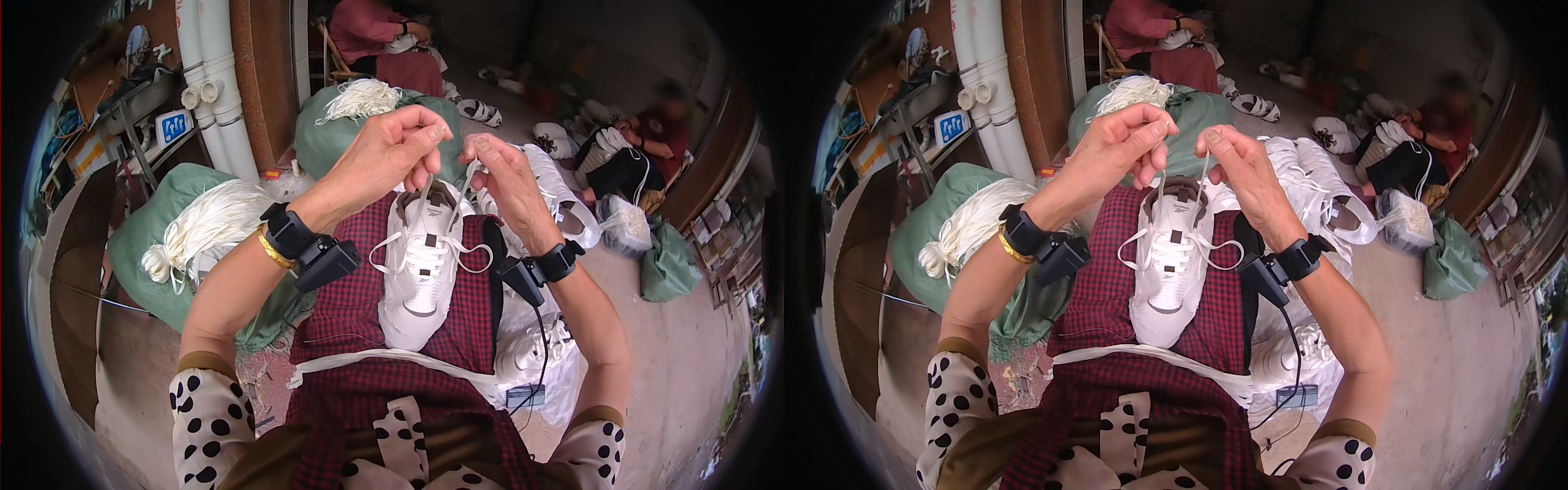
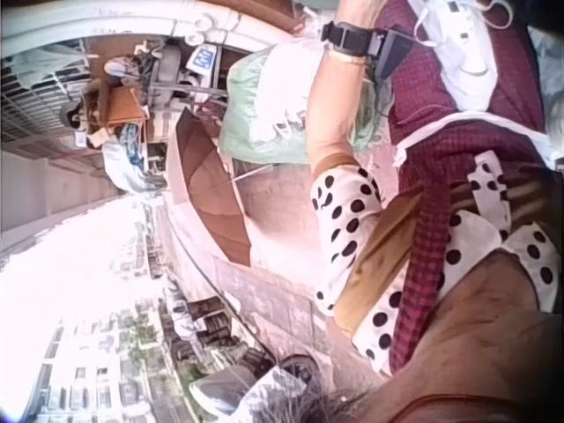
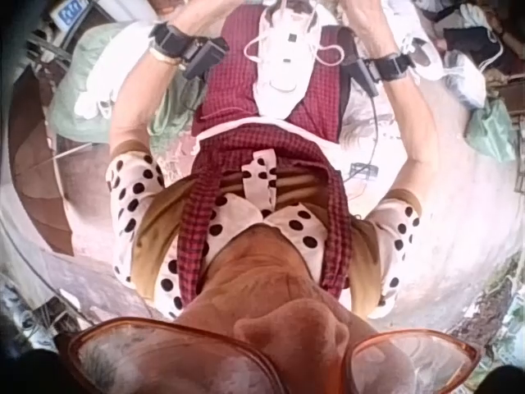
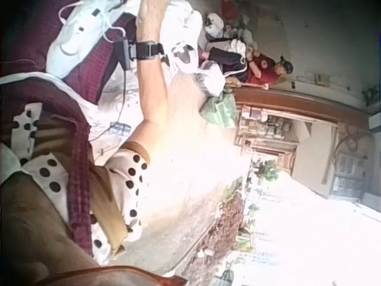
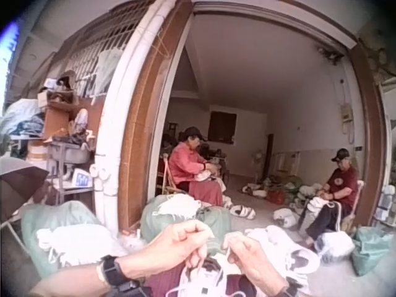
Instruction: Lacing white sneakers by hand at a manufacturing station.
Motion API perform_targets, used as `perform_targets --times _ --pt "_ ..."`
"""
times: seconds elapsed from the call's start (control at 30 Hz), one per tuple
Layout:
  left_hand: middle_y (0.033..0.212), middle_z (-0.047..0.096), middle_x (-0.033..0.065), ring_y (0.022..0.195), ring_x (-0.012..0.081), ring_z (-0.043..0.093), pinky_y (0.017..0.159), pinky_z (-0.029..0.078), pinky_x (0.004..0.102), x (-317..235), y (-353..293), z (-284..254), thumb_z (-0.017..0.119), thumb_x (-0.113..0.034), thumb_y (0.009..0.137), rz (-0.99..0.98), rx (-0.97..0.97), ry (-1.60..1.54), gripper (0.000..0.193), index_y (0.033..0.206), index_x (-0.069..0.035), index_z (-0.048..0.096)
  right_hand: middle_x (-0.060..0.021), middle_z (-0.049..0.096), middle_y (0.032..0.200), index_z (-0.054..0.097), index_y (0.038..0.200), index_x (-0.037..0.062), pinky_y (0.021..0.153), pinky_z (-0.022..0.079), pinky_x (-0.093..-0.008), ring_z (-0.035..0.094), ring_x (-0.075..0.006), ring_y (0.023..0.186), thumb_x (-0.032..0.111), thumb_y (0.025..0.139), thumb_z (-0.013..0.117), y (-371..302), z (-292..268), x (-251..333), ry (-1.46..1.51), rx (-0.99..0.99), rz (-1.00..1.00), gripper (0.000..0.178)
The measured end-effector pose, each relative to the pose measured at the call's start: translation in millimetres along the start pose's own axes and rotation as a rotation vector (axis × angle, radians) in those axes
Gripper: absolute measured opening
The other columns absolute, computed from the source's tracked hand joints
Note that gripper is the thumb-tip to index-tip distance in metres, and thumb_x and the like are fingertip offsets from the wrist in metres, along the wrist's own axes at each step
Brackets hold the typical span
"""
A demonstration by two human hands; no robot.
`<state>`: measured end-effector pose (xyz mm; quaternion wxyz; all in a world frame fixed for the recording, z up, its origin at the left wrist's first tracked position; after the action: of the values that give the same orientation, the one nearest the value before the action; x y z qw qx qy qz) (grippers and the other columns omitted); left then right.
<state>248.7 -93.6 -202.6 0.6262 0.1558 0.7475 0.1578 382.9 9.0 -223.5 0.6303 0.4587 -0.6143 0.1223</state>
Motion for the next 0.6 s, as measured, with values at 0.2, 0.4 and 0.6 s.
perform_targets --times 0.2,0.4,0.6 --pt "0.085 0.062 -0.0006 0.072 0.0059 0.058 0.063 0.050 0.0230 41.8 1.3 21.5 0.070 -0.011 0.094 -0.181 0.152 0.182 0.020 0.111 -0.002 0.067 -0.0056 0.056 0.127 0.068 0.094 0.0039 0.074 0.047 -0.0265 0.055 -0.0116 0.089 0.039 0.104 0.054 -8.9 11.7 5.4 -0.201 -0.004 -0.214 0.039" --pt "0.094 0.066 0.0042 0.079 0.0085 0.063 0.070 0.054 0.0261 40.6 -1.5 25.8 0.069 -0.004 0.093 0.027 0.048 0.306 0.009 0.094 0.004 0.072 -0.0065 0.060 0.120 0.067 0.110 0.0045 0.077 0.050 -0.0292 0.058 -0.0152 0.092 0.018 0.097 0.053 -2.3 10.1 -14.9 0.140 0.003 -0.079 0.023" --pt "0.104 0.065 0.0069 0.083 0.0098 0.065 0.072 0.057 0.0245 44.8 -9.2 12.6 0.066 0.000 0.093 0.086 -0.106 0.144 0.008 0.100 0.003 0.070 0.0019 0.058 0.077 0.063 0.100 0.0021 0.068 0.049 -0.0262 0.054 -0.0074 0.071 0.023 0.104 0.050 -9.1 2.8 -69.8 -0.075 0.207 0.080 0.025"
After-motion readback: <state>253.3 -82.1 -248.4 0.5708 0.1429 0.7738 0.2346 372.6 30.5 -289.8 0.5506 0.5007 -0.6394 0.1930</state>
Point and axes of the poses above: each hand's wrist, its own y-axis towards the middle knuckle, its own z-axis out of the palm, x = y × z, the point moved 7 cm from there along y, towards the middle knuckle
